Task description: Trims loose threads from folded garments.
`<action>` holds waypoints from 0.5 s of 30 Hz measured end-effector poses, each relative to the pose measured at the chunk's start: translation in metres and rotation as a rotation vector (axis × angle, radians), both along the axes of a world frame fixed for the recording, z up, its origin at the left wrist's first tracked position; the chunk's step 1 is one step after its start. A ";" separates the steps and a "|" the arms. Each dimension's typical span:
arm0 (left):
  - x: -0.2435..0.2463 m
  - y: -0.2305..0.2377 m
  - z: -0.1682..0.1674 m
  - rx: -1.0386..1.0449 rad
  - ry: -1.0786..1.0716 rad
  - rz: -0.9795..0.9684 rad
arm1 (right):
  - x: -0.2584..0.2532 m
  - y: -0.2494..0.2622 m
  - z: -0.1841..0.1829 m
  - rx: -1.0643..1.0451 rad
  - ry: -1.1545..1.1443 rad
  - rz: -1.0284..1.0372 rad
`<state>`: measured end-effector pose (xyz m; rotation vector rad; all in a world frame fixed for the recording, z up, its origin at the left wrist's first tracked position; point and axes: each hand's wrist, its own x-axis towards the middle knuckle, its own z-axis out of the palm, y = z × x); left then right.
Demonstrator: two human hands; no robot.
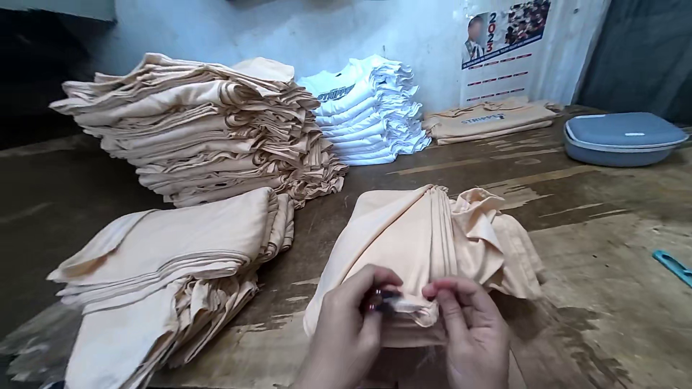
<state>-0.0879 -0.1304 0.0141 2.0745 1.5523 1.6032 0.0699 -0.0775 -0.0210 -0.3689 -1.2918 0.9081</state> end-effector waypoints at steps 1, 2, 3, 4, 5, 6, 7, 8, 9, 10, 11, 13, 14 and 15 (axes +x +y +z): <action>0.001 0.003 0.001 -0.037 -0.052 0.025 | 0.002 0.002 -0.002 0.031 -0.053 0.020; 0.002 0.006 0.003 -0.069 -0.089 0.045 | 0.005 0.001 -0.003 0.083 -0.152 -0.013; 0.004 0.007 0.004 -0.089 -0.118 0.055 | 0.010 -0.002 -0.004 0.150 -0.268 -0.116; 0.005 0.007 0.003 -0.098 -0.135 0.058 | 0.016 -0.008 -0.006 0.214 -0.390 -0.263; 0.006 0.005 0.002 -0.094 -0.139 0.051 | 0.024 -0.015 -0.010 0.255 -0.469 -0.393; 0.006 0.002 0.001 -0.083 -0.126 0.037 | 0.033 -0.021 -0.013 0.266 -0.505 -0.466; 0.007 -0.004 0.002 -0.069 -0.082 0.026 | 0.042 -0.025 -0.015 0.246 -0.515 -0.490; 0.008 -0.011 0.003 -0.046 -0.004 0.027 | 0.050 -0.029 -0.016 0.213 -0.504 -0.474; 0.010 -0.019 0.002 0.000 0.095 0.051 | 0.056 -0.033 -0.017 0.180 -0.484 -0.434; 0.014 -0.025 -0.002 0.078 0.192 0.087 | 0.059 -0.038 -0.018 0.158 -0.468 -0.393; 0.018 -0.029 -0.006 0.161 0.295 0.145 | 0.060 -0.042 -0.019 0.148 -0.453 -0.364; 0.027 -0.033 -0.013 0.307 0.477 0.258 | 0.059 -0.047 -0.020 0.162 -0.439 -0.347; 0.030 -0.032 -0.016 0.366 0.535 0.292 | 0.057 -0.047 -0.022 0.185 -0.440 -0.353; 0.032 -0.030 -0.018 0.397 0.573 0.307 | 0.054 -0.047 -0.024 0.207 -0.446 -0.362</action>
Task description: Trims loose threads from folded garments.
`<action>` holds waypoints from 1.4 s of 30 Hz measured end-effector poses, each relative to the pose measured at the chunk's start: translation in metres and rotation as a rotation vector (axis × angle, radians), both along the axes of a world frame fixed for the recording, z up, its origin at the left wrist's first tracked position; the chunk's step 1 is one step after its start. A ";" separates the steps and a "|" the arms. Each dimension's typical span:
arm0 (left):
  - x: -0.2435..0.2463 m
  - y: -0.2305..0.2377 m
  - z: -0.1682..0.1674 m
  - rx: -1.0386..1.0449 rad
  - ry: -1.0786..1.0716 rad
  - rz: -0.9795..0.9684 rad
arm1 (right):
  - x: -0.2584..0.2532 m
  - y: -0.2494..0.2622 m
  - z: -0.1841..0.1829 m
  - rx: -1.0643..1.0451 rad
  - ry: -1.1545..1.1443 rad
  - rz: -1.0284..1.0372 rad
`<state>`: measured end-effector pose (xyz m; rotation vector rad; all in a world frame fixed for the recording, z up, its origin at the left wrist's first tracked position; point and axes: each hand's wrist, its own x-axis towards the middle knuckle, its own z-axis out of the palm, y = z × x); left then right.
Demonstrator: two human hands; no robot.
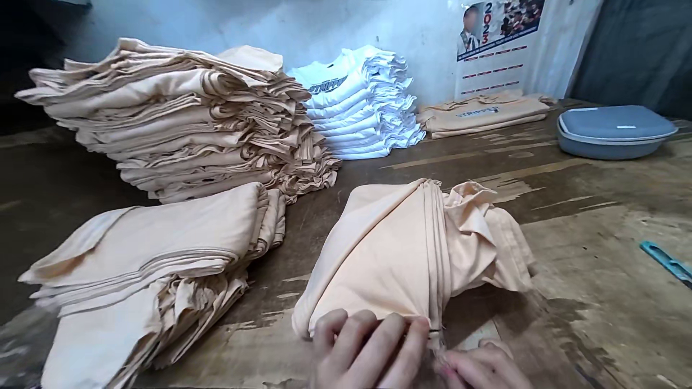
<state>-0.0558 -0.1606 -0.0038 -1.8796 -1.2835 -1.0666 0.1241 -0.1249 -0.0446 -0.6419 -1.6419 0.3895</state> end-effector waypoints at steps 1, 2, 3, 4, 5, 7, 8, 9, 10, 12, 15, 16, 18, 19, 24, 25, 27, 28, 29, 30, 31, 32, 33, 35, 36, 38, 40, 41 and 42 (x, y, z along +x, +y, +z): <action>0.000 0.002 -0.001 0.006 0.023 0.006 | -0.002 0.000 -0.002 0.013 -0.001 -0.001; -0.001 0.002 -0.001 0.004 0.040 0.016 | -0.005 0.001 -0.002 0.009 0.008 -0.001; -0.003 0.001 0.000 0.002 0.049 0.026 | -0.006 0.002 -0.003 -0.013 0.022 0.000; -0.005 -0.001 0.001 0.002 0.051 0.037 | -0.005 0.003 -0.003 -0.044 0.038 0.010; -0.007 -0.004 0.002 0.004 0.048 0.047 | -0.004 0.004 -0.002 -0.078 0.056 0.026; -0.010 -0.007 0.002 0.010 0.030 0.052 | -0.002 0.006 0.000 -0.150 0.104 0.087; -0.010 -0.006 0.000 0.013 0.012 0.043 | -0.002 0.006 0.000 -0.181 0.131 0.128; -0.010 -0.004 -0.003 0.017 -0.005 0.027 | -0.003 0.005 0.000 -0.213 0.158 0.170; -0.009 0.000 -0.006 0.024 -0.017 0.010 | -0.004 0.005 0.000 -0.245 0.181 0.208; -0.009 0.008 -0.012 0.037 -0.021 -0.023 | -0.007 0.003 0.000 -0.304 0.211 0.267; -0.012 0.010 -0.015 0.056 -0.020 -0.050 | -0.005 0.007 -0.002 -0.314 0.170 0.241; -0.014 0.008 -0.015 0.061 -0.020 -0.050 | -0.002 0.010 -0.004 -0.287 0.117 0.189; -0.016 0.004 -0.014 0.065 -0.055 -0.046 | 0.002 0.016 -0.005 -0.211 0.020 0.071; -0.016 0.002 -0.012 0.045 -0.100 -0.039 | 0.003 0.018 -0.003 -0.179 -0.013 0.022; -0.030 0.012 -0.003 -0.192 -0.257 -0.050 | -0.018 0.023 0.005 -0.061 -0.063 -0.092; -0.037 0.012 -0.002 -0.187 -0.276 -0.079 | -0.019 0.024 0.003 -0.052 -0.030 -0.094; -0.051 0.008 0.006 -0.154 -0.290 -0.098 | -0.016 0.026 0.001 -0.045 -0.009 -0.099; -0.058 0.004 0.009 -0.154 -0.276 -0.089 | -0.013 0.025 0.000 -0.052 -0.016 -0.100; -0.065 0.002 0.010 -0.180 -0.242 -0.076 | -0.011 0.024 -0.001 -0.063 -0.026 -0.100; -0.071 0.001 0.011 -0.233 -0.197 -0.061 | -0.010 0.023 -0.002 -0.077 -0.037 -0.097; -0.075 0.001 0.011 -0.304 -0.157 -0.056 | -0.010 0.022 -0.002 -0.089 -0.047 -0.099; -0.077 -0.001 0.014 -0.380 -0.144 -0.066 | -0.011 0.021 -0.002 -0.098 -0.050 -0.101; -0.076 -0.004 0.020 -0.441 -0.150 -0.085 | -0.012 0.021 -0.001 -0.103 -0.043 -0.100; -0.062 -0.009 0.032 -0.465 -0.168 -0.104 | -0.014 0.020 0.001 -0.105 -0.018 -0.100; -0.051 -0.010 0.034 -0.420 -0.157 -0.087 | -0.015 0.019 0.002 -0.103 -0.010 -0.099; -0.026 -0.008 0.031 -0.319 -0.058 -0.012 | -0.016 0.018 0.002 -0.095 0.008 -0.090; -0.010 -0.003 0.024 -0.238 0.045 0.072 | -0.016 0.017 0.001 -0.080 0.015 -0.069; -0.007 -0.001 0.021 -0.202 0.070 0.100 | -0.014 0.017 0.000 -0.068 0.009 -0.055; -0.005 0.000 0.019 -0.185 0.065 0.110 | -0.011 0.017 -0.001 -0.058 -0.009 -0.039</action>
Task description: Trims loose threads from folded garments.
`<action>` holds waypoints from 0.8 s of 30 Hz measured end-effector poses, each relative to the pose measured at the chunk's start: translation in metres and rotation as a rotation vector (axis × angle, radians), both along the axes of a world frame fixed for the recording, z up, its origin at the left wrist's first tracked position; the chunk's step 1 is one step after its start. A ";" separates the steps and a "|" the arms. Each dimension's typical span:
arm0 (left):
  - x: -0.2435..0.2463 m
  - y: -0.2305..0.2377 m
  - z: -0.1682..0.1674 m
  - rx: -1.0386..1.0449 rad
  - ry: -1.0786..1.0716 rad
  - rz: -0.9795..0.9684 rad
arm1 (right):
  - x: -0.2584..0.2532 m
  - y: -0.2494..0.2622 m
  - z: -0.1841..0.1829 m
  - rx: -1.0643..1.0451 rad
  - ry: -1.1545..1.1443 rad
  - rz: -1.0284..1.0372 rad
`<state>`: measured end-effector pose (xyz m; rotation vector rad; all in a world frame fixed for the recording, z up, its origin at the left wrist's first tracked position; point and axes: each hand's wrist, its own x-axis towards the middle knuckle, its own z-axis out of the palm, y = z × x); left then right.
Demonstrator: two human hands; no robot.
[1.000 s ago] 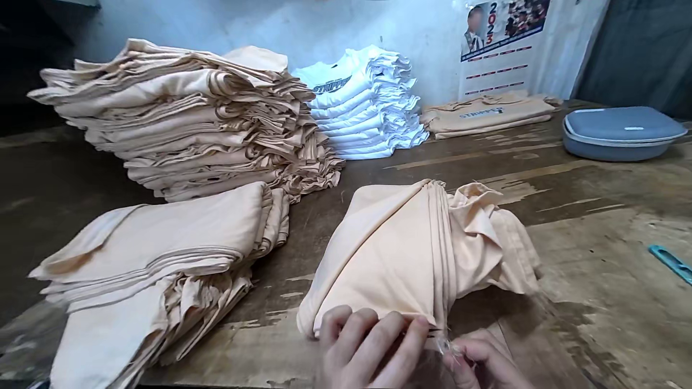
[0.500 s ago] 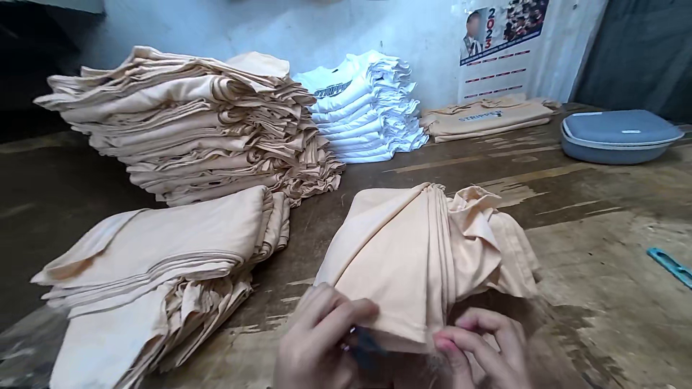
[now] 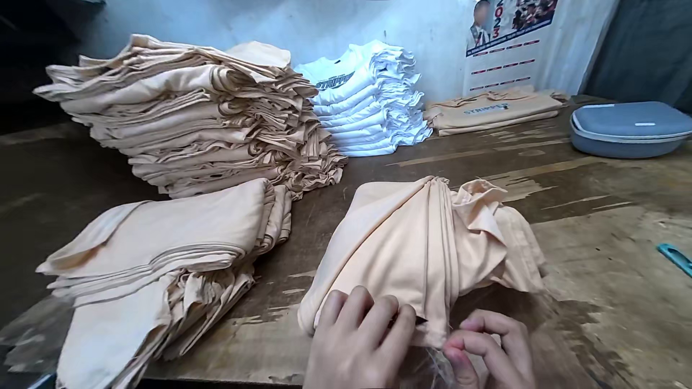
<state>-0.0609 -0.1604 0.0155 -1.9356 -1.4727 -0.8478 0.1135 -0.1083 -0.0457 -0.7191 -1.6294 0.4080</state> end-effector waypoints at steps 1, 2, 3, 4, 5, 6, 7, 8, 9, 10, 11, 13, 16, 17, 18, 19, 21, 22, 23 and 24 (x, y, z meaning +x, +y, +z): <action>0.000 0.000 0.000 -0.007 -0.027 -0.003 | 0.004 0.000 -0.002 0.009 -0.024 0.016; -0.001 -0.001 0.002 -0.039 -0.060 -0.017 | 0.007 0.001 -0.004 0.023 -0.070 0.017; -0.003 0.000 0.004 -0.093 -0.079 -0.033 | 0.009 0.003 -0.007 0.041 -0.137 0.013; -0.008 0.002 0.005 -0.144 -0.084 -0.047 | 0.010 0.004 -0.009 0.055 -0.210 0.021; -0.017 0.006 0.005 -0.171 -0.106 -0.066 | 0.011 0.005 -0.012 0.073 -0.244 0.047; -0.030 0.009 0.004 -0.149 -0.170 -0.073 | 0.013 0.006 -0.014 0.088 -0.228 0.102; -0.043 0.011 0.006 -0.067 -0.262 -0.026 | 0.018 0.007 -0.016 0.093 -0.209 0.176; -0.056 0.012 0.011 0.070 -0.339 0.081 | 0.026 0.008 -0.017 0.084 -0.191 0.247; -0.065 0.011 0.016 0.188 -0.400 0.204 | 0.035 0.006 -0.018 0.037 -0.187 0.317; -0.071 0.009 0.021 0.251 -0.438 0.295 | 0.046 0.005 -0.018 -0.054 -0.213 0.376; -0.071 0.006 0.024 0.257 -0.439 0.331 | 0.055 0.005 -0.015 -0.162 -0.270 0.412; -0.055 -0.006 0.022 0.105 -0.390 0.204 | 0.065 0.004 -0.009 -0.305 -0.358 0.401; -0.014 -0.011 0.010 -0.153 -0.380 -0.036 | 0.053 0.000 -0.001 -0.337 -0.250 0.254; -0.004 -0.010 0.003 -0.183 -0.364 -0.074 | 0.045 -0.001 0.001 -0.345 -0.201 0.225; 0.002 -0.008 -0.002 -0.191 -0.346 -0.099 | 0.037 -0.003 0.002 -0.364 -0.154 0.222; 0.006 -0.007 -0.005 -0.191 -0.331 -0.112 | 0.029 -0.005 0.002 -0.383 -0.101 0.227; 0.009 -0.006 -0.008 -0.183 -0.308 -0.120 | 0.017 -0.010 0.000 -0.402 0.012 0.212; 0.008 -0.007 -0.008 -0.174 -0.292 -0.117 | 0.015 -0.011 -0.003 -0.403 0.051 0.199; 0.007 -0.008 -0.007 -0.160 -0.270 -0.110 | 0.015 -0.012 -0.005 -0.405 0.089 0.187; 0.007 -0.010 -0.007 -0.148 -0.244 -0.097 | 0.015 -0.012 -0.007 -0.412 0.125 0.171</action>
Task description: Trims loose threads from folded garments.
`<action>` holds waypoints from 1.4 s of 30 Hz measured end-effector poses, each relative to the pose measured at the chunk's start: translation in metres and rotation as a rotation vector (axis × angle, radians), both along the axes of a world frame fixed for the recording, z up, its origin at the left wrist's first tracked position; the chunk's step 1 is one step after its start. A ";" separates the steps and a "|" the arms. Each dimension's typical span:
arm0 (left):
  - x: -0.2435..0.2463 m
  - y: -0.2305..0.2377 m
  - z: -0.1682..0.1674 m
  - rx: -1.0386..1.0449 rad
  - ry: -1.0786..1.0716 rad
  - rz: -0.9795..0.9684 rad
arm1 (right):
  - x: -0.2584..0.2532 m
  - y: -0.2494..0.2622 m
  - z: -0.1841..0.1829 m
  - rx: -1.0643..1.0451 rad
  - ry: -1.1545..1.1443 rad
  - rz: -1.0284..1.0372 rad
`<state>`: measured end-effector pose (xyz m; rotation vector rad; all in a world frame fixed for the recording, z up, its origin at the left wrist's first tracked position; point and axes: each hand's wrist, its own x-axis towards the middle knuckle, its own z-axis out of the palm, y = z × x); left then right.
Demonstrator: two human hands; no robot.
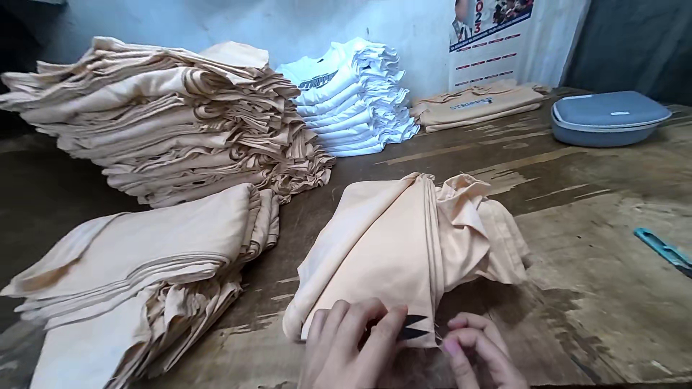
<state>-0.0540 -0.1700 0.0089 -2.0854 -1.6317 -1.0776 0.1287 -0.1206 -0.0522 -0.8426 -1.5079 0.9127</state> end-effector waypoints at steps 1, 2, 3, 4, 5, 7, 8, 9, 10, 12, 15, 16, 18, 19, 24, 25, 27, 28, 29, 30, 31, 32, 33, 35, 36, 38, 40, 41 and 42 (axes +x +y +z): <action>0.001 -0.002 0.001 0.008 0.033 0.019 | 0.000 -0.001 -0.001 -0.015 0.026 -0.025; 0.004 -0.003 0.002 0.017 0.070 0.039 | 0.001 -0.001 -0.001 -0.023 0.049 -0.048; 0.009 -0.004 0.003 0.026 0.107 0.053 | 0.001 -0.001 -0.002 -0.018 0.070 -0.061; 0.014 -0.003 0.003 0.038 0.146 0.068 | 0.000 -0.001 -0.003 0.004 0.092 -0.070; 0.020 -0.002 0.001 0.051 0.192 0.087 | -0.001 -0.001 -0.004 0.041 0.109 -0.073; 0.028 0.001 -0.003 0.079 0.271 0.114 | -0.002 -0.003 -0.007 0.131 0.093 -0.066; 0.030 0.003 -0.005 0.092 0.287 0.124 | -0.002 -0.003 -0.009 0.183 0.059 -0.061; 0.029 0.003 -0.006 0.098 0.285 0.126 | -0.001 -0.002 -0.011 0.233 0.015 -0.061; 0.027 0.003 -0.006 0.091 0.269 0.121 | 0.001 0.000 -0.014 0.274 -0.035 -0.065; 0.018 0.001 -0.007 0.061 0.203 0.091 | 0.010 0.004 -0.020 0.319 -0.147 -0.074; 0.007 0.001 -0.012 0.036 0.108 0.035 | 0.017 0.006 -0.026 0.381 -0.211 -0.069; 0.006 0.001 -0.015 0.041 0.104 0.025 | 0.017 0.006 -0.027 0.402 -0.194 -0.071; 0.008 0.003 -0.018 0.073 0.125 0.026 | 0.012 0.002 -0.026 0.399 -0.142 -0.082; 0.009 0.004 -0.018 0.092 0.145 0.038 | 0.009 0.000 -0.025 0.366 -0.123 -0.092; 0.022 0.001 -0.015 0.174 0.320 0.105 | -0.006 -0.001 -0.015 0.185 -0.021 -0.100; 0.024 0.000 -0.015 0.185 0.355 0.109 | -0.007 -0.002 -0.015 0.212 -0.008 -0.128; 0.026 -0.001 -0.017 0.219 0.381 0.110 | -0.007 -0.004 -0.018 0.296 -0.019 -0.174; 0.026 -0.001 -0.017 0.234 0.364 0.114 | -0.006 -0.004 -0.019 0.330 -0.051 -0.180; 0.025 -0.001 -0.018 0.229 0.324 0.120 | -0.004 -0.005 -0.021 0.353 -0.101 -0.181; 0.023 -0.001 -0.017 0.190 0.263 0.118 | -0.003 -0.005 -0.023 0.368 -0.159 -0.187; 0.020 -0.001 -0.015 0.125 0.187 0.098 | -0.002 -0.004 -0.025 0.375 -0.212 -0.196; 0.014 -0.001 -0.013 0.047 0.113 0.058 | -0.001 -0.003 -0.026 0.377 -0.238 -0.203; 0.006 0.000 -0.011 -0.022 0.058 0.007 | -0.001 -0.002 -0.027 0.380 -0.238 -0.207; -0.007 0.005 -0.013 -0.059 -0.020 -0.071 | -0.005 0.000 -0.023 0.410 -0.198 -0.208; -0.010 0.007 -0.013 -0.054 -0.064 -0.101 | -0.008 0.002 -0.018 0.437 -0.181 -0.201; -0.013 0.009 -0.008 -0.082 -0.140 -0.165 | -0.018 0.007 -0.005 0.488 -0.149 -0.187; -0.016 0.013 -0.002 -0.104 -0.145 -0.195 | -0.027 0.016 0.003 0.527 -0.103 -0.173; -0.019 0.014 -0.001 -0.110 -0.116 -0.197 | -0.029 0.020 0.004 0.542 -0.074 -0.157; -0.023 0.015 0.000 -0.123 -0.072 -0.196 | -0.029 0.023 0.005 0.549 -0.057 -0.139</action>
